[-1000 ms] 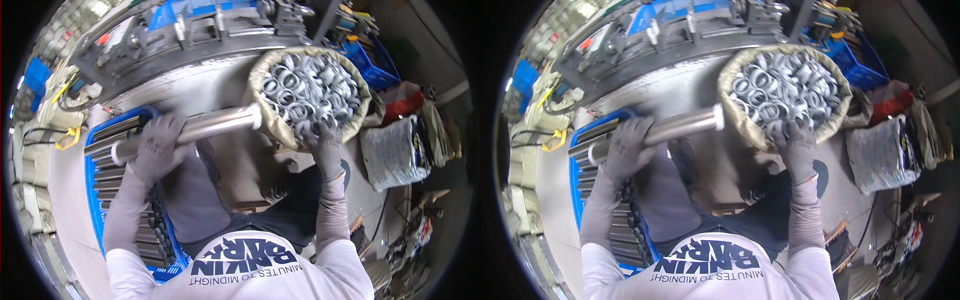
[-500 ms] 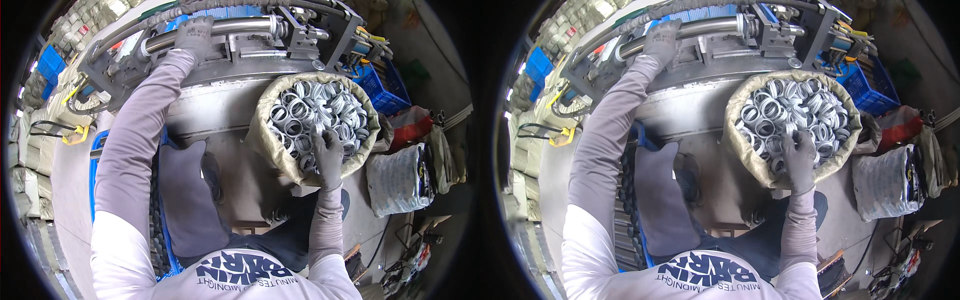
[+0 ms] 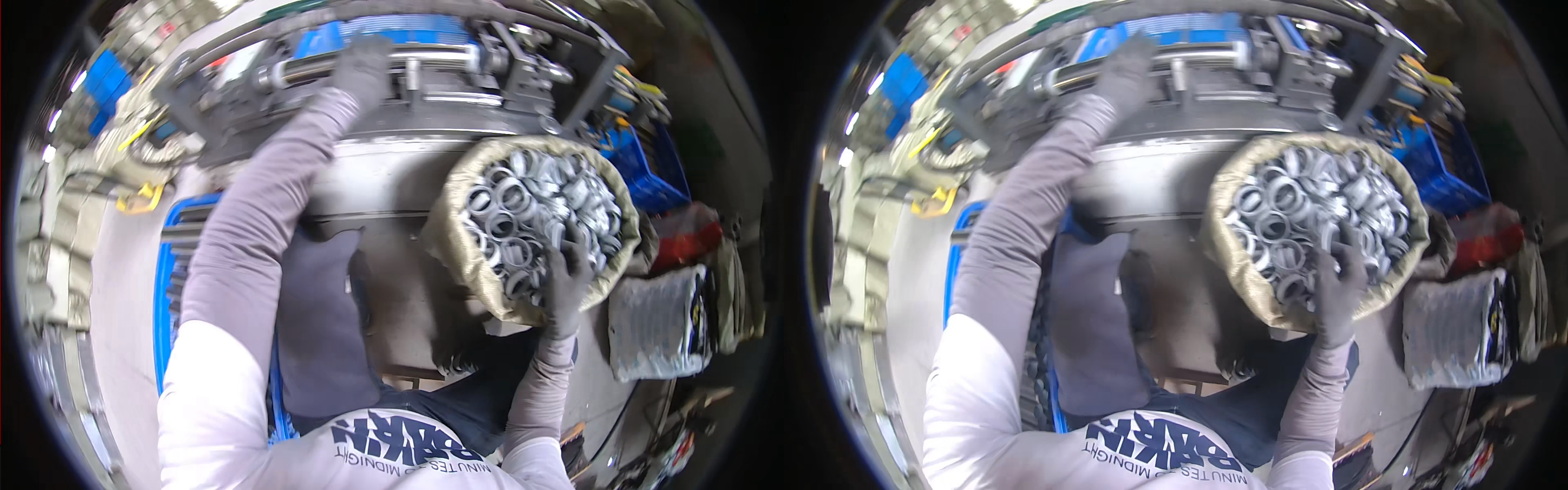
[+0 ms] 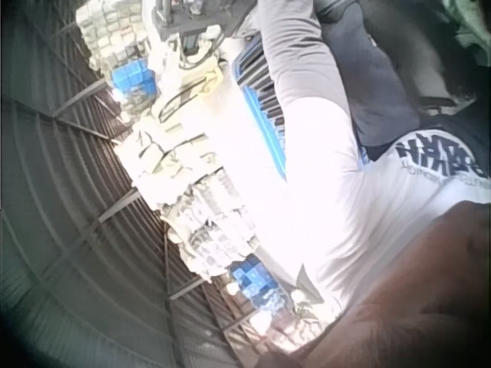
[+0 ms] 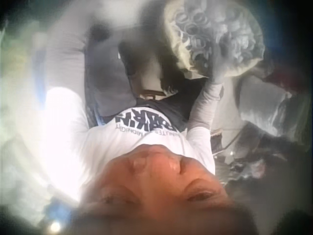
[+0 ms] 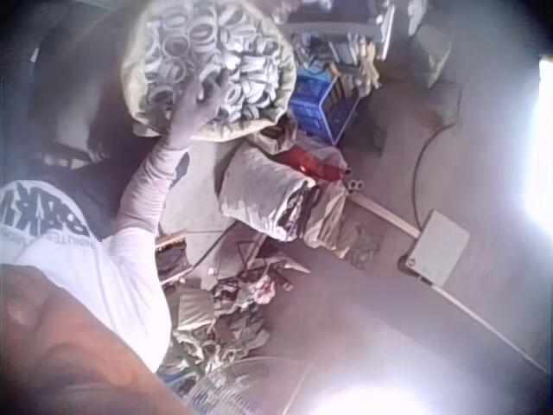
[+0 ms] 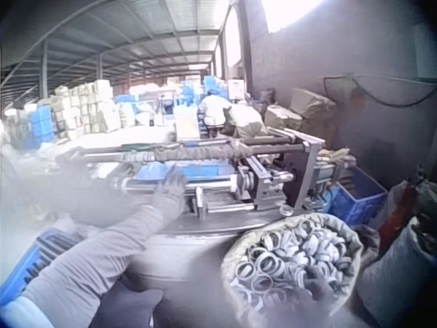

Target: Manually fitting metal rings or collars onto the ends of long metal tubes.

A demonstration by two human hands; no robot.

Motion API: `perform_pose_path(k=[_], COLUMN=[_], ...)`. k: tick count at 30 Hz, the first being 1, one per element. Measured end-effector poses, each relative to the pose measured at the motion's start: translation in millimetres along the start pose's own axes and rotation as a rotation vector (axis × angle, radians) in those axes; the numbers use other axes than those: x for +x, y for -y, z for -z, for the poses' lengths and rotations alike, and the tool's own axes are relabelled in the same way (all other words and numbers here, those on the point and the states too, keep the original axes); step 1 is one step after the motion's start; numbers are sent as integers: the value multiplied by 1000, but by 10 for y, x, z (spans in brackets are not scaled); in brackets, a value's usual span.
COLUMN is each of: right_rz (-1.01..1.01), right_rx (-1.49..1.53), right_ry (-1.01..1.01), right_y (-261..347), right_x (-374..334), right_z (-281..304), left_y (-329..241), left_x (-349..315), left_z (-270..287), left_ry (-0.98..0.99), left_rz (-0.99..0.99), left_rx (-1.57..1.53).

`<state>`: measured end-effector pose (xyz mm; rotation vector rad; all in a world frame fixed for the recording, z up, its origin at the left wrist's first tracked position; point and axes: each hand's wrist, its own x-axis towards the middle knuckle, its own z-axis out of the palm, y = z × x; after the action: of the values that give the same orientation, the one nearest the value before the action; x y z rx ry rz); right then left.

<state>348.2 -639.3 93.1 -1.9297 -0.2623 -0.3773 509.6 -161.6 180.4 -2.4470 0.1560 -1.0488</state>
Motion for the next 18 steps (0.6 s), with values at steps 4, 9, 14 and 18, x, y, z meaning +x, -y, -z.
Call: perform_pose_path(k=[4, 9, 14, 18], right_rz=[-119, 108, 250, -72], right_rx=[284, -58, -126, 512], right_ry=[-8, 153, 246, 230], right_y=[-24, 553, 510, 474], right_x=[-44, -103, -177, -313], right_z=[131, 89, -142, -219], left_y=[-531, 715, 1861, 1601], left_x=[-982, -2559, -4416, -5249], left_z=[770, 1392, 1725, 2090], left_ry=[29, 435, 718, 896], left_rz=[-194, 298, 437, 328], left_rx=[-555, -565, -244, -424])
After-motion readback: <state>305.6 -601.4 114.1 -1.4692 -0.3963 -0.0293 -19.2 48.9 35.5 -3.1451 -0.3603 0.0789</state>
